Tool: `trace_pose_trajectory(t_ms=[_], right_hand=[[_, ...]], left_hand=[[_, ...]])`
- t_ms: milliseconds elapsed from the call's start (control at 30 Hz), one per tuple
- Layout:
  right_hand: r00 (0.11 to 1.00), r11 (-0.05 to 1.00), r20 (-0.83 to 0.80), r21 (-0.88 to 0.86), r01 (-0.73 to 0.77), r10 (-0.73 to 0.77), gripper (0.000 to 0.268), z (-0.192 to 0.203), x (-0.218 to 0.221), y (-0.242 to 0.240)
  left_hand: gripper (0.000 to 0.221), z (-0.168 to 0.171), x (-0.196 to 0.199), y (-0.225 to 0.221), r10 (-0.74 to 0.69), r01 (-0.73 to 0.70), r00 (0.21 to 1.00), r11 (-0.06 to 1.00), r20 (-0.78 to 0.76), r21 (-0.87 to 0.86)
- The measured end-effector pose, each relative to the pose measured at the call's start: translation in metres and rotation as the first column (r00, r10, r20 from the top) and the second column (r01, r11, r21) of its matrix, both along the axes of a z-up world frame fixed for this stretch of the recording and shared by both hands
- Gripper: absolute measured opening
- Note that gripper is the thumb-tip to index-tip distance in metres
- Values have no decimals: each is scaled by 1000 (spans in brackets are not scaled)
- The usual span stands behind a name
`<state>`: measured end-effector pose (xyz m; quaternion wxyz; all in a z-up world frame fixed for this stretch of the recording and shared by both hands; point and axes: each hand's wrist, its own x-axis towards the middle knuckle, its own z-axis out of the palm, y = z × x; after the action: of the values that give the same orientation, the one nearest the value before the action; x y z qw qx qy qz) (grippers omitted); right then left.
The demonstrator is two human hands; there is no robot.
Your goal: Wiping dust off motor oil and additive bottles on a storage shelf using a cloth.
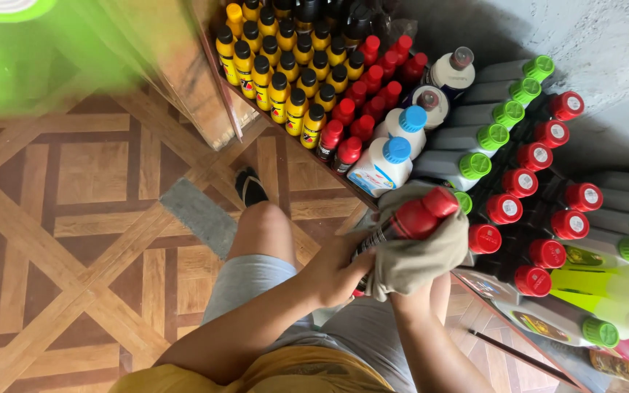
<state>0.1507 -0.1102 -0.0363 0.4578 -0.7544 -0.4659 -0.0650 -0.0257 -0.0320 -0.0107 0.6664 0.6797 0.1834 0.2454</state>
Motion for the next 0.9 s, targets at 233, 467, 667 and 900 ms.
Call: trace_pose_trajectory(t_ms=[233, 467, 667, 900], right_hand=[[921, 888, -185, -255, -381, 342, 48, -52, 33, -33], [877, 876, 20, -72, -477, 479, 78, -45, 20, 2], [798, 883, -454, -50, -466, 395, 68, -41, 10, 2], [464, 903, -865, -27, -428, 194, 57, -28, 3, -9]], left_hand=[[49, 21, -3, 45, 55, 160, 838, 927, -543, 340], [29, -15, 15, 72, -50, 90, 943, 990, 330, -107], [24, -9, -1, 84, 145, -44, 950, 940, 278, -339], [36, 18, 0, 30, -130, 118, 989, 982, 78, 145]])
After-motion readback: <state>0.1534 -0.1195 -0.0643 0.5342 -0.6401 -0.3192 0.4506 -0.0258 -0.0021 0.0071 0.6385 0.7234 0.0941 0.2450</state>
